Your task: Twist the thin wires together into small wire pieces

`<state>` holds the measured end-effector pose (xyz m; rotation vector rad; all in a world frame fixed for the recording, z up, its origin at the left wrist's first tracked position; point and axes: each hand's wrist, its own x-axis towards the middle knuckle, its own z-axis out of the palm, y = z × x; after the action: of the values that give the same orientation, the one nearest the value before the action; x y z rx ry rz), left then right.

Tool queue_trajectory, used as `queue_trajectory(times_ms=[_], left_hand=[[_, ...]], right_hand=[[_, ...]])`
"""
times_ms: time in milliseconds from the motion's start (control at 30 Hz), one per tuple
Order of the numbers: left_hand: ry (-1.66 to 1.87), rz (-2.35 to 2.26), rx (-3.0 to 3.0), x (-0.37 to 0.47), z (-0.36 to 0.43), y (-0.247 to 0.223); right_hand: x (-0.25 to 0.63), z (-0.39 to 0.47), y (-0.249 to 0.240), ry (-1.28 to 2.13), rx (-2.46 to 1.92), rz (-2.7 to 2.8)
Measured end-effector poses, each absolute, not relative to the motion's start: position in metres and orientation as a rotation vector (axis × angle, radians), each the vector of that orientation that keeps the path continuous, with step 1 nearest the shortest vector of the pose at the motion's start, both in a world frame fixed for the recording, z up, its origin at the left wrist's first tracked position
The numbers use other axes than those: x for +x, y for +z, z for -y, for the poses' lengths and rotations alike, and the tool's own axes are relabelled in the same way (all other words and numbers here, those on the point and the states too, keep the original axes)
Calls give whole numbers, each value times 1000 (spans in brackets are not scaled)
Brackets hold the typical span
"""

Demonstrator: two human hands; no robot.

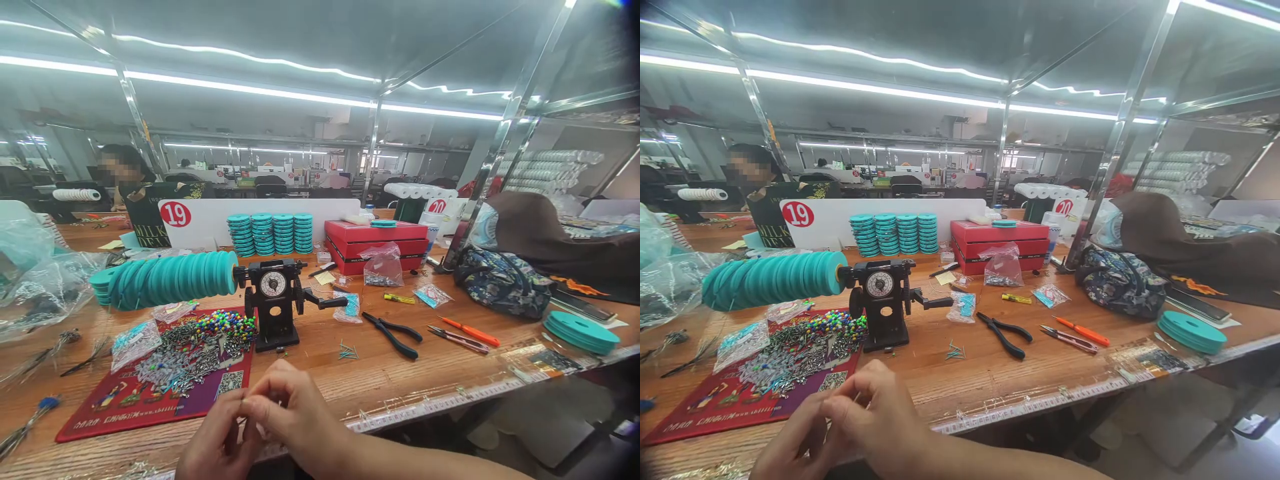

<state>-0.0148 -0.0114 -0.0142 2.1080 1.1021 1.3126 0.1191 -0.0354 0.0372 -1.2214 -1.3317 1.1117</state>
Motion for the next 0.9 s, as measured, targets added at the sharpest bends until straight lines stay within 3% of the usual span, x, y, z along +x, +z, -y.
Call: queue_trajectory(times_ms=[100, 300, 500, 767, 900], left_hand=[[1195, -1102, 1960, -17, 11, -7], [949, -1088, 1695, -22, 5, -9], [873, -1089, 1541, -19, 5, -3], [861, -1084, 1550, -19, 5, 3], [857, -1088, 1568, -18, 4, 0]], right_hand=[[122, 46, 25, 901, -1216, 1526], [121, 51, 1, 1278, -1078, 1393], [129, 50, 3, 1375, -1133, 1359], [135, 43, 3, 869, -1410, 1659], [135, 41, 0, 850, -1458, 1620]])
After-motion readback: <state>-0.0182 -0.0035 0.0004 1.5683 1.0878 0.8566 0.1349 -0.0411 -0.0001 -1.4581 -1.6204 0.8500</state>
